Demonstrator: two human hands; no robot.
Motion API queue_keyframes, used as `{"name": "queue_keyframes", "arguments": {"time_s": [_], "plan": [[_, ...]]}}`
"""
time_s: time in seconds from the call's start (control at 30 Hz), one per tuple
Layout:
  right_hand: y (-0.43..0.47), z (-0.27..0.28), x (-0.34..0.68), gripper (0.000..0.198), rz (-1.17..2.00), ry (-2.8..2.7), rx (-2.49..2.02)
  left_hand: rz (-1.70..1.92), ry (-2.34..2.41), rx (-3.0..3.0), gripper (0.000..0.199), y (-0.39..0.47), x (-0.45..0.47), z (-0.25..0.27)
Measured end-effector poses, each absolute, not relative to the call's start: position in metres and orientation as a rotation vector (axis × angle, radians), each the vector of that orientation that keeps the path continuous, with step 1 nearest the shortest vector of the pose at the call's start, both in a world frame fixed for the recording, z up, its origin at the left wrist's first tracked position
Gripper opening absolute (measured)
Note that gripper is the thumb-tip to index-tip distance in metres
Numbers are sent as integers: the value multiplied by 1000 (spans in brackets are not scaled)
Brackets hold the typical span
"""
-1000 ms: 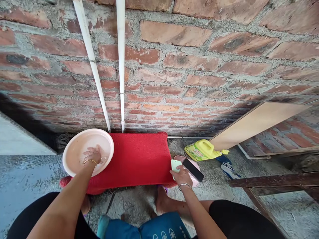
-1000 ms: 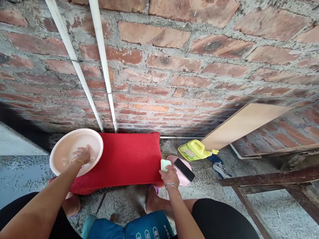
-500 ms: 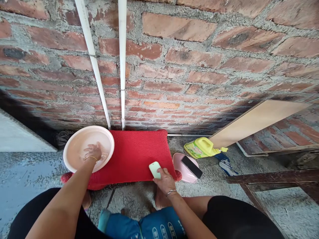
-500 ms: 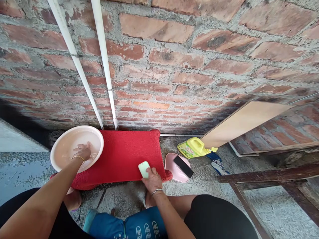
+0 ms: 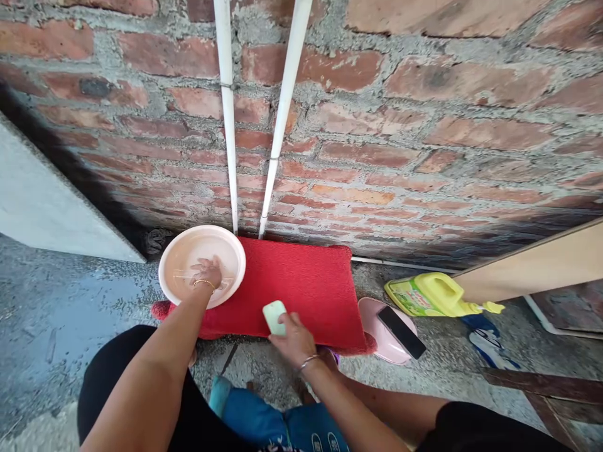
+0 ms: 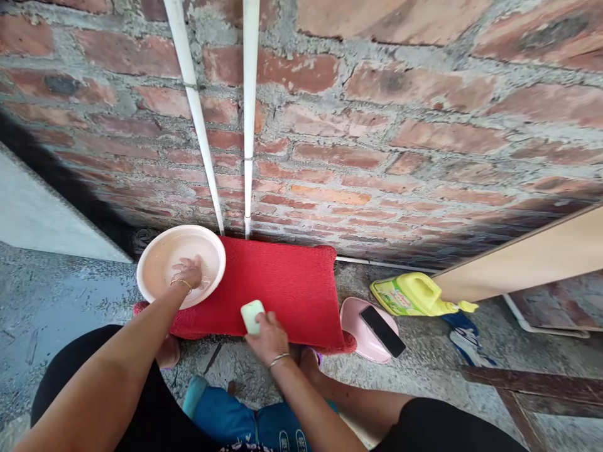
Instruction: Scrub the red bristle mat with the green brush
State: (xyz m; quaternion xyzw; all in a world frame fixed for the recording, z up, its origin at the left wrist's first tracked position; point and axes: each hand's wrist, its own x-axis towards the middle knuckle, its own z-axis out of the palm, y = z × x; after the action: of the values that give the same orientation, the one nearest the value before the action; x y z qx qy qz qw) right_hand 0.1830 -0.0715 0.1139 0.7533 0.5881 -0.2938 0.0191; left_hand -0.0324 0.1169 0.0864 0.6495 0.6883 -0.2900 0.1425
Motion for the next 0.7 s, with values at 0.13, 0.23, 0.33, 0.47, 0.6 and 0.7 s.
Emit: {"name": "queue_keyframes", "arguments": {"time_s": [0.13,0.23,0.33,0.47,0.6,0.7], "plan": [[-51,115,103,36,-924,2107,2013,-830,1984,1892,107,116,-34,91],[-41,113,75,42,-901,2142,1911,-805,1977,1889,108,116,-34,92],[-39,109,79,43,-884,2130,1902,-790,1965,1884,111,117,-33,91],[-49,105,120,35,-843,2020,2033,-822,2017,1849,115,118,-30,88],[-59,106,154,32,-780,1810,2191,-851,2038,1824,113,119,-29,83],[-58,110,147,31,-783,1825,2224,-837,2044,1829,113,120,-30,79]]}}
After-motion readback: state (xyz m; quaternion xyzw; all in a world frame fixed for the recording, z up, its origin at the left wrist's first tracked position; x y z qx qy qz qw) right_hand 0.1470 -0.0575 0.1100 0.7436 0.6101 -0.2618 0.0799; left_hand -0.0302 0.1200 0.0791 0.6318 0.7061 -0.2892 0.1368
